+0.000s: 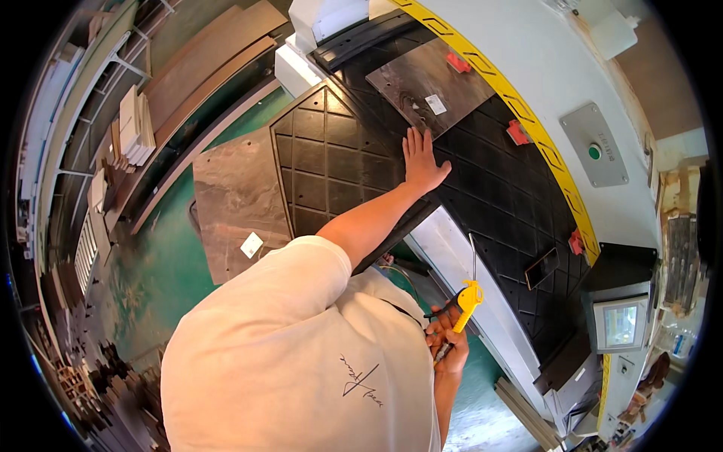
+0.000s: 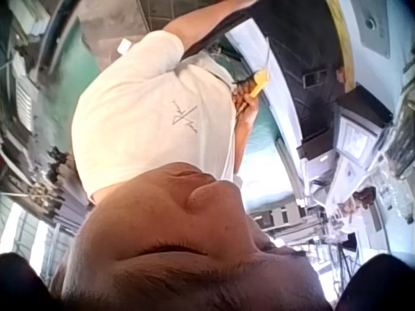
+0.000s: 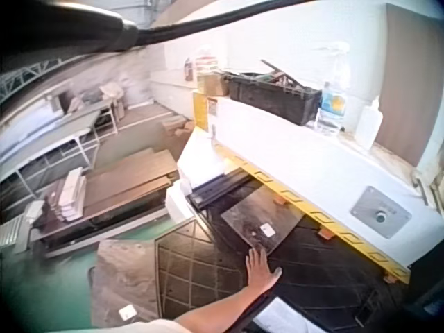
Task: The person uses a yellow air blower to clean the surface of several rectangular tiles on a machine bed. They handle the tiles one by one, blowing air across the surface and edges, then move them to a nearby stack.
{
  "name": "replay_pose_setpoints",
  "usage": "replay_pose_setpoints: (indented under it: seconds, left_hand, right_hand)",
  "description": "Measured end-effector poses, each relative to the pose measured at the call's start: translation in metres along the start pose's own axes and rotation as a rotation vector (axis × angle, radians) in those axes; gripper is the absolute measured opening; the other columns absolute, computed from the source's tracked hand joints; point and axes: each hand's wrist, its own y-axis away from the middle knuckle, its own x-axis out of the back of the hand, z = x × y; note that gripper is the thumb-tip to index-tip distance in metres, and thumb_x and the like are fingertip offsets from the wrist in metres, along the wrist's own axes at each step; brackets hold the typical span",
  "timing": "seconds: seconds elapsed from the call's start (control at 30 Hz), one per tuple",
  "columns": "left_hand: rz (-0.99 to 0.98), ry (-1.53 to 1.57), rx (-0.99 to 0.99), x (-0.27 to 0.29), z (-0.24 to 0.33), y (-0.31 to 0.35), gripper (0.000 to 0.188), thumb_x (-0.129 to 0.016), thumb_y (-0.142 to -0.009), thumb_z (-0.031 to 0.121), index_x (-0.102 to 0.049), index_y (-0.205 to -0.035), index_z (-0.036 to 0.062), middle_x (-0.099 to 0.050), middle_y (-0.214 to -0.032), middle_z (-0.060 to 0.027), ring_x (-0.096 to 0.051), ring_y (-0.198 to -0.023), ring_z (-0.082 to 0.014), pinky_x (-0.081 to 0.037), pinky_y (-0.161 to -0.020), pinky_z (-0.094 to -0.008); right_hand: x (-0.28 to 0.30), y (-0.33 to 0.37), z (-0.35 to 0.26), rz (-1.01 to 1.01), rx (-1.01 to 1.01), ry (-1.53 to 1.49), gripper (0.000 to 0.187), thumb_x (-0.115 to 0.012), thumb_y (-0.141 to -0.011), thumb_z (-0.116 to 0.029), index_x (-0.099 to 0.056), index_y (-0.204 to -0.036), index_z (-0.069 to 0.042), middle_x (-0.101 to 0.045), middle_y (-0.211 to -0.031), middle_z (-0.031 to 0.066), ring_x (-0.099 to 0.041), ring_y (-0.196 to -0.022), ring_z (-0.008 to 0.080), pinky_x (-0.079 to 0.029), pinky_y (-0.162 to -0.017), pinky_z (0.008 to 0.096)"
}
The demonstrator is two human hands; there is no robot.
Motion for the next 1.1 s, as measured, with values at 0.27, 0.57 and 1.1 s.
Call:
replay_pose_setpoints:
  seconds: [0.27, 0.57, 1.1]
  left_hand:
    - [-0.175, 0.038, -0.404, 0.054, -0.054, -0.004, 0.08, -0.078, -0.083, 0.026, -0.046, -0.151, -0.0014, -0.04, -0.157, -0.0339, -0.033, -0.151, -0.049, -0.024, -0.126, -0.056]
    - [0.021, -0.178, -0.261, 0.023, -0.025, -0.025, 0.088, -0.074, -0.089, 0.05, -0.042, -0.155, 0.0017, -0.026, -0.167, -0.0299, -0.021, -0.157, -0.0468, -0.019, -0.125, -0.0618]
    - [0.051, -0.292, -0.327, 0.005, -0.04, -0.031, 0.074, -0.07, -0.094, 0.044, -0.045, -0.153, 0.0086, -0.029, -0.169, -0.0208, -0.029, -0.154, -0.0465, -0.023, -0.125, -0.0595]
  right_hand:
    - [-0.012, -0.008, 0.008, 0.064, 0.024, -0.064, 0.069, -0.064, -0.091, -0.029, -0.045, -0.156, -0.017, -0.058, -0.141, 0.0243, -0.056, -0.059, 0.0179, -0.041, -0.042, 0.0273]
    - [-0.074, 0.024, -0.027, 0.212, 0.051, 0.429, 0.068, -0.028, -0.114, -0.056, -0.052, -0.144, 0.0, -0.061, -0.092, 0.0088, -0.035, -0.042, 0.0083, -0.028, -0.04, 0.0247]
    - [-0.052, 0.048, -0.005, 0.133, 0.015, 0.518, 0.071, -0.035, -0.111, -0.061, -0.06, -0.12, 0.006, -0.065, -0.098, 0.0083, -0.04, -0.047, 0.0055, -0.033, -0.047, 0.0215]
